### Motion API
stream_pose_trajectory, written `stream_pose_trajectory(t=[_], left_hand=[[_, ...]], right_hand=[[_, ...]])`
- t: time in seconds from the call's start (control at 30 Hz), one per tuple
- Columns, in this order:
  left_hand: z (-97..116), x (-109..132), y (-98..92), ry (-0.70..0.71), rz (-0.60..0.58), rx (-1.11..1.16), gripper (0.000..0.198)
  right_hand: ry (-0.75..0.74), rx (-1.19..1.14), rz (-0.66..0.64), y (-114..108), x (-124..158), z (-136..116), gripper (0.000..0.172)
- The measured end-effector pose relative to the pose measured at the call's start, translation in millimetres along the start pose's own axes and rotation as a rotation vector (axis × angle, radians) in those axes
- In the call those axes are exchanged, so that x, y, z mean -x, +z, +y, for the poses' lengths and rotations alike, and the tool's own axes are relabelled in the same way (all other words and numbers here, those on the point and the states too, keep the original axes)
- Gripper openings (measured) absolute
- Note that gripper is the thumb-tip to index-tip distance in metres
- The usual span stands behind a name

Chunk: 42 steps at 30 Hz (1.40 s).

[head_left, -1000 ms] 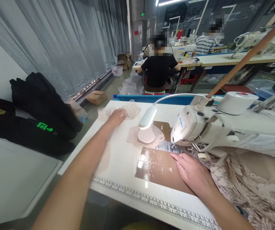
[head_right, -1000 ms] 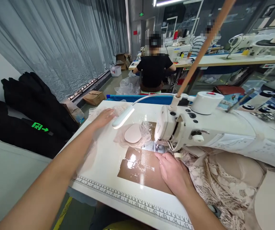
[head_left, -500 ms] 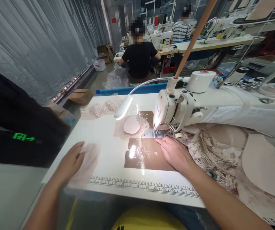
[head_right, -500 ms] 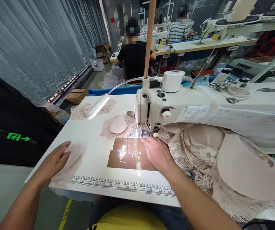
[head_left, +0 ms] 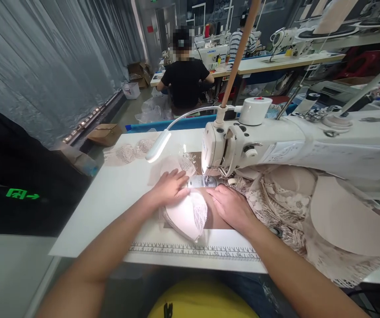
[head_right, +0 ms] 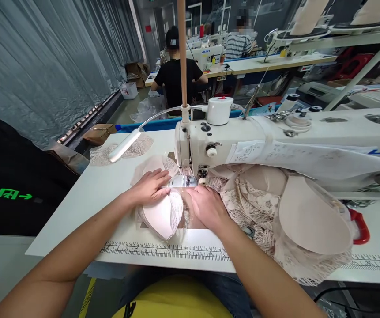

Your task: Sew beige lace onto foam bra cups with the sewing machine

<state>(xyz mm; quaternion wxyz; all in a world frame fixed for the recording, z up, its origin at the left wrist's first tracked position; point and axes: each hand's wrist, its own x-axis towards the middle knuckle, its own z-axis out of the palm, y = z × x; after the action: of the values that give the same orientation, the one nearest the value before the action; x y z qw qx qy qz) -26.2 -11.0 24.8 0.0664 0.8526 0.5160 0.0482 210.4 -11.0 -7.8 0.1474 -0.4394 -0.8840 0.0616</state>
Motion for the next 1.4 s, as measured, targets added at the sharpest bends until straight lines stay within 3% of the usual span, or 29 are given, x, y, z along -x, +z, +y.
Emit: stream_pose_trajectory(t=[0.17,0.43,0.57,0.67,0.73,0.8,0.9,0.97,1.1,1.3,1.4], left_hand=[[-17,-5,12.2,-0.082,-0.043,-0.042,0.058],[-19,-10,14.4,-0.123,-0.027,-0.044,0.059],[-14,-6,8.9,-0.086,0.086,-0.026,0.050],[-1,1,2.2,0.044,0.156,0.052,0.042],[10,5,-0.8,0.091,0.081,0.119,0.031],[20,8,-2.2,0.034,-0.002,0.177,0.017],[29,9,-1.9,-0.061,-0.031,0.233,0.008],[30,8,0.1,-0.066,-0.034,0.267,0.007],[27,-3,7.7,-0.094,0.005,0.338,0.002],[26,-11,6.0,-0.179,0.162,0.184,0.016],[35,-2,5.3,-0.008,0.157,0.046,0.021]], right_hand=[[0.018,-0.003,-0.031,-2,0,-1,0.033],[0.032,-0.010,-0.047,-3,0,-2,0.036],[0.032,-0.028,-0.045,-4,0,-3,0.035],[0.034,-0.054,-0.043,-4,-1,-3,0.035],[0.038,-0.084,-0.008,-3,0,-3,0.035],[0.029,-0.147,0.068,-4,2,-2,0.034],[-0.030,-0.299,0.222,-7,7,-2,0.030],[-0.123,-0.382,0.254,-9,10,-2,0.026],[-0.263,-0.352,0.093,-10,11,-4,0.025],[-0.152,-0.165,-0.016,-6,8,-6,0.029],[-0.149,-0.144,-0.017,-4,8,-6,0.026]])
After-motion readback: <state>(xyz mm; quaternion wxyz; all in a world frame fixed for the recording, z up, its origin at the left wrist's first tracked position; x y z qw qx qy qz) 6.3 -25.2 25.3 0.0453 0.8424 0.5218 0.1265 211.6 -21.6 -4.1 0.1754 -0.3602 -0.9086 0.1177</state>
